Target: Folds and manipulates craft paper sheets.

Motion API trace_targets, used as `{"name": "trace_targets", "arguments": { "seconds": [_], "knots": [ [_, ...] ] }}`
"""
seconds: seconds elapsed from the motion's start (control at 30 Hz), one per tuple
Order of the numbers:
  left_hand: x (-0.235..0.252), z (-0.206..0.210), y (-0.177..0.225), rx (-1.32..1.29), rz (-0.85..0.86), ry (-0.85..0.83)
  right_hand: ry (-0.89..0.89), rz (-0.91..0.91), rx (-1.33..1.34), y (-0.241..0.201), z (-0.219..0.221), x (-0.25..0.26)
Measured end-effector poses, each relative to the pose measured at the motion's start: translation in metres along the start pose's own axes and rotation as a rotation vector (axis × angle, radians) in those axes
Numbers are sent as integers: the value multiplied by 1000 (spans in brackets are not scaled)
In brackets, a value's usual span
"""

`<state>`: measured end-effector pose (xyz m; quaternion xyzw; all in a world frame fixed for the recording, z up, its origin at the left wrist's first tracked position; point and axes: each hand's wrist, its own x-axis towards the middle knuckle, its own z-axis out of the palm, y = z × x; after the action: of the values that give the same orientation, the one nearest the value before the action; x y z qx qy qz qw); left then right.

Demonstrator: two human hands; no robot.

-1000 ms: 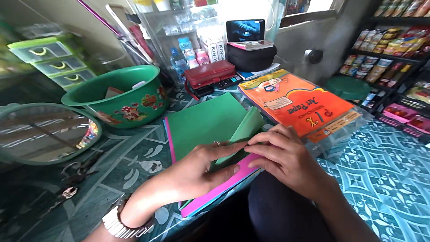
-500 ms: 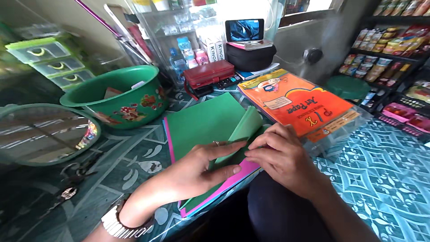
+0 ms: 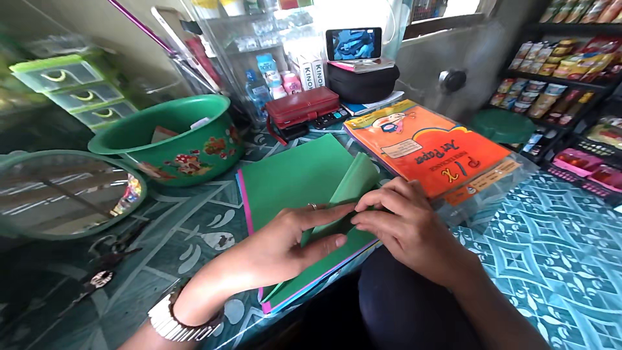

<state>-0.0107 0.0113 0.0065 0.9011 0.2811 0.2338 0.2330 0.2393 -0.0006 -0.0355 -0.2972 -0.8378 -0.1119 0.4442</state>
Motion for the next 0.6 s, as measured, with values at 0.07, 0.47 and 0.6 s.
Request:
{"name": "trace_targets", "arguments": {
  "seconds": [0.07, 0.47, 0.6],
  "knots": [
    [0, 0, 1, 1, 0, 1, 12, -4, -1, 0, 0, 0],
    [0, -3, -1, -33, -21, -20, 48, -33, 2, 1, 0, 0],
    [1, -4, -1, -53, -6, -22, 58, -33, -3, 1, 0, 0]
  ]
}}
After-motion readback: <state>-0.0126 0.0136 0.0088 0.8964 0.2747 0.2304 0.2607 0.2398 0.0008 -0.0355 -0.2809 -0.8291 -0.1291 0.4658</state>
